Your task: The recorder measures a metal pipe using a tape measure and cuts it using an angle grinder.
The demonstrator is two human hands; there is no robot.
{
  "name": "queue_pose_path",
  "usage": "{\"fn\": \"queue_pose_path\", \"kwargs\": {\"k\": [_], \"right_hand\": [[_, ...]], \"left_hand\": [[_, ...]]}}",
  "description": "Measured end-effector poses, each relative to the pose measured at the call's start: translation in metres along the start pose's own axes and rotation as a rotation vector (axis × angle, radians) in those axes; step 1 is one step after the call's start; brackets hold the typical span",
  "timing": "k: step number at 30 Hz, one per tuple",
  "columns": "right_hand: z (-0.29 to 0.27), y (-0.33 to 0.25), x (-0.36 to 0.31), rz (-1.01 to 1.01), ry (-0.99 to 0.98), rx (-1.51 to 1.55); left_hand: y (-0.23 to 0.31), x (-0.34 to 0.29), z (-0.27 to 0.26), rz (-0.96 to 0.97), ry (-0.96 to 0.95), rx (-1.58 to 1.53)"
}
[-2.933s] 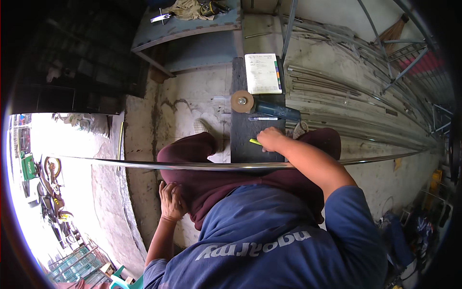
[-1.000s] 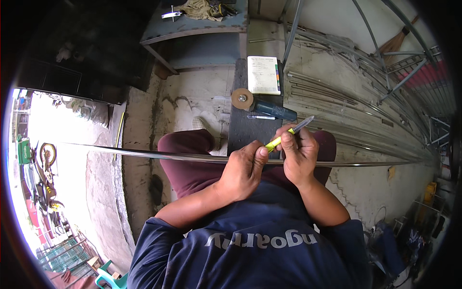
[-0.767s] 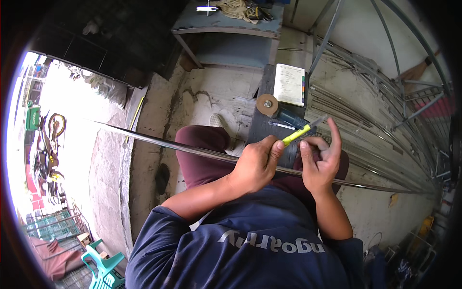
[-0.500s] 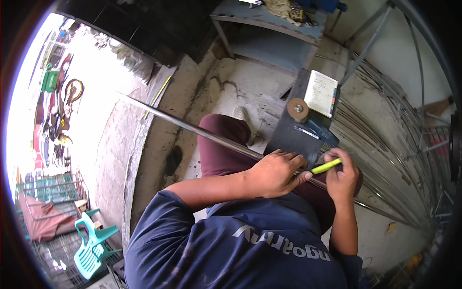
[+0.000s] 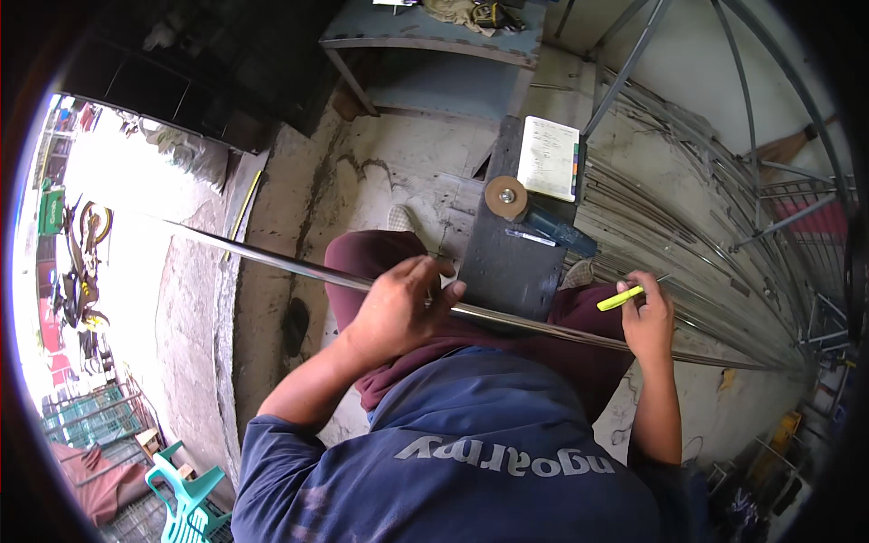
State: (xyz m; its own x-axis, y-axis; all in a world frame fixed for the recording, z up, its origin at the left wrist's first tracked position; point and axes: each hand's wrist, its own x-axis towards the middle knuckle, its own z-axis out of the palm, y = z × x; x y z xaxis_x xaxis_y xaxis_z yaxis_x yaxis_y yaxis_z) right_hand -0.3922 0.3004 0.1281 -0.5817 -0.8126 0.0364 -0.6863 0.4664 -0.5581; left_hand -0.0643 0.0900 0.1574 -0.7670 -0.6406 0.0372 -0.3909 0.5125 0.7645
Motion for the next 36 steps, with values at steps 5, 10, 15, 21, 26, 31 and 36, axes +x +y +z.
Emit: {"fn": "queue_pose_path", "kwargs": {"k": [5, 10, 15, 21, 26, 31, 36], "right_hand": [[0.013, 0.059, -0.030, -0.027, -0.057, -0.200], [0.044, 0.099, -0.060, -0.113, 0.246, -0.174], [0.064, 0.120, -0.068, -0.082, 0.304, 0.077], [0.059, 0.121, -0.059, -0.057, 0.287, 0.091], [0.051, 0.124, -0.056, -0.017, 0.250, 0.028], [0.053, 0.125, -0.052, -0.037, 0.287, 0.030], [0.055, 0.123, -0.056, -0.080, 0.318, 0.047]], "left_hand": [[-0.024, 0.148, -0.038, 0.094, 0.045, 0.265], [-0.089, 0.367, -0.031, 0.005, 0.343, 0.349], [-0.192, 0.510, 0.009, -0.033, 0.210, 0.734], [-0.243, 0.601, 0.007, 0.010, 0.069, 0.851], [-0.226, 0.602, 0.035, -0.074, 0.090, 0.996], [-0.202, 0.579, 0.022, -0.025, 0.292, 0.875], [-0.148, 0.505, 0.006, 0.079, 0.631, 0.470]]}}
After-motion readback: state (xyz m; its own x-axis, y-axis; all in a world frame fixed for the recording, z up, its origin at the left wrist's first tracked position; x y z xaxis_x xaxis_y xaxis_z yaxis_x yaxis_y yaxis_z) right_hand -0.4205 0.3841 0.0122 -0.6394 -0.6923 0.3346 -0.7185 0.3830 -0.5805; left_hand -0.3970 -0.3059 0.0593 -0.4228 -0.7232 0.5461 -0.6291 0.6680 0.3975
